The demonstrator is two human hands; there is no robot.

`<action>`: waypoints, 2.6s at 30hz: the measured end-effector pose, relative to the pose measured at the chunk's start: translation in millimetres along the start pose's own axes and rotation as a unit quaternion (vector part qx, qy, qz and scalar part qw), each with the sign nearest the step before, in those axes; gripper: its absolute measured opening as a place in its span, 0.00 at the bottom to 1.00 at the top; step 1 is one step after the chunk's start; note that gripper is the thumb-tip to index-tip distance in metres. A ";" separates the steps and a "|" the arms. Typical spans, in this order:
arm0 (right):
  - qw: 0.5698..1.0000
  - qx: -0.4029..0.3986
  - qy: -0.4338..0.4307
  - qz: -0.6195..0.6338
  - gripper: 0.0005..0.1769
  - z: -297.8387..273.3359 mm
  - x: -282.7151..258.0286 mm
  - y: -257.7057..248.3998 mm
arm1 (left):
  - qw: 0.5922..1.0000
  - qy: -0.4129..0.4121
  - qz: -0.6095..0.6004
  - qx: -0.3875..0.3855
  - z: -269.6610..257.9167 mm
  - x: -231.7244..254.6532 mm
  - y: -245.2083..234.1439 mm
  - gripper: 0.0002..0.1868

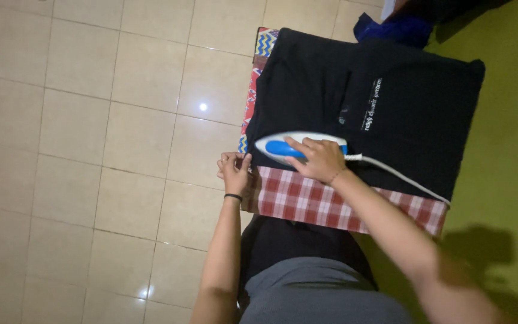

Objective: Iron a black t-shirt and fold it.

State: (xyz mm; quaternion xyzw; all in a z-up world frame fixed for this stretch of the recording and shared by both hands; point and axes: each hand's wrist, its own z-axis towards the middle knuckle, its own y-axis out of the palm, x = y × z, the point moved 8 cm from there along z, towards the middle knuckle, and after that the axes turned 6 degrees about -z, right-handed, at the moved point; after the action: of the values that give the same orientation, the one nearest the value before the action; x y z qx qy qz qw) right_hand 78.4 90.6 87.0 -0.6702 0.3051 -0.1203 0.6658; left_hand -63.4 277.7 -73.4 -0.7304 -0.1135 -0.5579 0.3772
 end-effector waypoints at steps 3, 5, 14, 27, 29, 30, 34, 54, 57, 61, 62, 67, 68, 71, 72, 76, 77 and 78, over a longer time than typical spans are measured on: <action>0.996 0.072 0.035 -0.050 0.28 -0.7 3.3 -12.2 | 0.999 -0.041 0.014 0.002 8.7 -0.8 1.0 0.12; 0.997 0.045 0.053 -0.043 0.29 -3.3 6.0 -19.8 | 0.991 0.007 0.131 -0.039 7.2 11.8 -7.2 0.11; 0.938 0.087 0.335 0.015 0.31 -95.9 152.5 -28.0 | 0.992 0.036 0.102 -0.072 14.3 7.9 -3.3 0.11; 0.927 0.097 0.361 -0.037 0.33 -127.6 174.0 -26.4 | 0.979 0.087 0.139 -0.123 57.2 69.3 5.5 0.12; 0.867 0.186 0.458 0.061 0.28 -179.5 219.7 -38.0 | 0.977 0.188 0.094 -0.039 80.2 124.0 3.9 0.15; 0.866 0.187 0.459 0.059 0.28 -193.3 218.1 -56.6 | 0.977 0.189 0.092 -0.039 102.8 134.8 26.2 0.15; 0.761 0.250 0.565 0.197 0.27 -279.3 220.1 -91.5 | 0.958 0.265 0.015 -0.107 175.8 168.3 131.9 0.29; 0.665 0.325 0.602 0.298 0.20 -393.3 191.7 -50.0 | 0.817 0.474 0.147 -0.291 -51.2 216.5 198.4 0.15; 0.696 0.312 0.577 0.292 0.23 -386.0 187.9 -47.7 | 0.820 0.454 0.188 -0.295 -60.8 205.1 207.6 0.12; 0.795 0.164 0.541 0.222 0.28 -350.6 176.5 -38.3 | 0.790 0.487 0.181 -0.326 -66.5 196.2 198.9 0.16; 0.830 0.086 0.521 0.179 0.29 -344.0 174.8 -27.3 | 0.787 0.492 0.154 -0.339 -67.8 192.4 194.7 0.18; 0.933 -0.058 0.342 0.096 0.33 -299.5 152.5 -3.8 | 0.806 0.451 0.175 -0.341 -48.5 190.0 140.9 0.30; 0.953 -0.085 0.280 0.077 0.33 -286.0 140.2 -0.8 | 0.843 0.426 0.166 -0.283 -36.2 192.3 118.2 0.36; 0.949 -0.158 0.263 0.071 0.35 -265.2 123.9 -6.4 | 0.886 0.369 0.178 -0.217 -16.5 202.2 69.3 0.37; 0.950 -0.158 0.261 0.070 0.35 -262.4 131.7 -4.4 | 0.887 0.369 0.178 -0.215 -12.8 196.1 64.2 0.37; 0.901 -0.071 0.339 0.260 0.29 -207.4 167.0 3.3 | 0.944 0.259 0.101 -0.178 12.0 141.8 42.4 0.31; 0.884 0.014 0.364 0.293 0.25 -184.1 178.9 -2.4 | 0.955 0.226 0.071 -0.181 16.2 121.7 42.1 0.28; 0.885 0.015 0.362 0.293 0.25 -151.2 192.3 20.4 | 0.955 0.227 0.071 -0.178 16.3 119.9 42.0 0.28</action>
State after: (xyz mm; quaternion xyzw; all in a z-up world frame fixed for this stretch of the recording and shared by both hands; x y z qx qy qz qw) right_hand 138.5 -141.2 32.9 -0.4504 0.7054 -0.1589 0.5237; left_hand 15.3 229.2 15.2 -0.6463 0.1286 -0.6916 0.2956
